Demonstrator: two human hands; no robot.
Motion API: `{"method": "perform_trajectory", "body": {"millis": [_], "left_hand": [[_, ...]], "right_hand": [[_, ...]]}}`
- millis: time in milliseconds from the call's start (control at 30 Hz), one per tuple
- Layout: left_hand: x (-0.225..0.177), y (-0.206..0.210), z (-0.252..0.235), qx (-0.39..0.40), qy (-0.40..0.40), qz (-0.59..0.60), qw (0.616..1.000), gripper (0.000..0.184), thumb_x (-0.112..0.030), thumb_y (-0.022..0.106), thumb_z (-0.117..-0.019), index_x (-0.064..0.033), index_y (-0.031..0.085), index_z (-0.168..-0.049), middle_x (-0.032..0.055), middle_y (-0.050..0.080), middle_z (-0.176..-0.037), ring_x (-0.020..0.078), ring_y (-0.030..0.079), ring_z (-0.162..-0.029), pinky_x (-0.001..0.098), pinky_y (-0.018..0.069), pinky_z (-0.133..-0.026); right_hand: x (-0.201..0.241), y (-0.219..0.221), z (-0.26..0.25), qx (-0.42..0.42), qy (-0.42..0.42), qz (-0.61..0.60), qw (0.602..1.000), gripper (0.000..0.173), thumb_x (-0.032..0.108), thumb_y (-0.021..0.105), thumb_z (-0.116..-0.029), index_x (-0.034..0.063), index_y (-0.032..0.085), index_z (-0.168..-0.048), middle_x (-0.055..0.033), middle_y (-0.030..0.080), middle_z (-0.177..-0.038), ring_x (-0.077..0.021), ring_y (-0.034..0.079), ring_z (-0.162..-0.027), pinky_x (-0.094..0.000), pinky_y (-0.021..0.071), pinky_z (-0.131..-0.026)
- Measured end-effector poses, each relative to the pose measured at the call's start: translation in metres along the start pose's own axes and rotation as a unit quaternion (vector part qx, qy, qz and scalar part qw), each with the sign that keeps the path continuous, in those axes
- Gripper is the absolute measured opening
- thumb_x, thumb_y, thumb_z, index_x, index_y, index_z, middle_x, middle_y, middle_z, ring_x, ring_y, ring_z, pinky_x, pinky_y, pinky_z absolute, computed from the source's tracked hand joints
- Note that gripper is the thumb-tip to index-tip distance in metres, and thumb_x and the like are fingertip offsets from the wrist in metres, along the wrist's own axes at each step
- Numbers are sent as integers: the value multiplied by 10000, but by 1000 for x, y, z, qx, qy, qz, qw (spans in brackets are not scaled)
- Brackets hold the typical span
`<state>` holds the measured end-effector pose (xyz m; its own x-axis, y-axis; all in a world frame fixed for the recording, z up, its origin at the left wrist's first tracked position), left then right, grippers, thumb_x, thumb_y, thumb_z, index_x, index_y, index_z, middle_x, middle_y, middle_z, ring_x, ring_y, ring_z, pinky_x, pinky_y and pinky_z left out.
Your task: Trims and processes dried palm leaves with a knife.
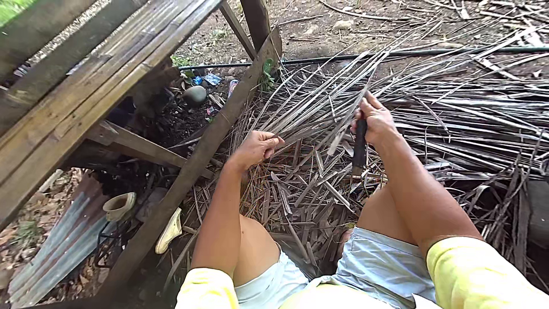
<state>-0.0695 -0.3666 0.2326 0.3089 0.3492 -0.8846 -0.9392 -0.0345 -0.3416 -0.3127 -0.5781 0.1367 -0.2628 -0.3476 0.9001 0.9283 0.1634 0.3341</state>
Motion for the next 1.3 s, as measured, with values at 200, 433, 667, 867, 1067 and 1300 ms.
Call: {"method": "perform_trajectory", "body": {"millis": [200, 433, 667, 867, 1067, 1300], "left_hand": [[9, 12, -22, -15, -34, -31, 999, 280, -146, 455, -1114, 18, 675, -1174, -9, 507, -599, 32, 372, -427, 181, 296, -405], [14, 45, -40, 24, -59, -115, 991, 319, -227, 463, -1121, 2, 671, -1198, 55, 586, -681, 93, 511, -491, 227, 442, -470], [30, 34, -46, 54, -14, -41, 998, 708, -124, 640, -1026, -50, 260, -1619, 208, 637, -1314, 230, 698, -1011, 370, 576, -903], [71, 37, -47, 151, -39, -88, 984, 360, -134, 624, -1035, 34, 602, -1353, 158, 702, -1150, 154, 679, -990, 340, 542, -955], [51, 35, -45, 39, 5, -136, 990, 240, -117, 542, -1076, 41, 658, -1214, 79, 660, -847, 104, 594, -702, 284, 528, -713], [39, 36, -59, -111, 96, -301, 942, 463, -224, 446, -1116, 10, 476, -1514, 279, 606, -1355, 418, 641, -1207, 564, 485, -1055]], "right_hand": [[-6, 25, 36, 94, 4, 108, 990, 360, 241, 466, -1105, 121, 488, -1444, 20, 515, -730, -86, 508, -508, -251, 492, -469], [-49, 89, 84, 312, 65, 110, 941, 500, 157, 477, -1094, 145, 376, -1583, -29, 564, -729, -109, 527, -500, -255, 493, -460], [-23, 80, 59, 260, 33, 15, 965, 420, 205, 436, -1111, 155, 457, -1527, 21, 539, -707, -82, 542, -508, -238, 519, -463], [2, 54, 38, 196, -26, -21, 980, 402, 211, 434, -1112, 179, 473, -1511, 42, 520, -679, -85, 537, -493, -250, 527, -464], [10, 35, 19, 97, -33, -40, 994, 390, 239, 447, -1113, 198, 480, -1499, 32, 509, -683, -92, 532, -483, -251, 518, -444], [13, 49, 38, 123, -80, -30, 989, 364, 204, 406, -1122, 133, 443, -1477, 33, 518, -696, -77, 540, -490, -232, 521, -452]]}}
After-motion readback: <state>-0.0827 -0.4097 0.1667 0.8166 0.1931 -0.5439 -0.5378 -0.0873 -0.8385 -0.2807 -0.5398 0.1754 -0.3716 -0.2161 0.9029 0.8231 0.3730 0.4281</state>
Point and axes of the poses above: each hand's wrist, its own z-axis away from the middle knuckle, its own y-axis out of the palm, x = y × z, the point moved 5 cm from there along -z, towards the middle knuckle
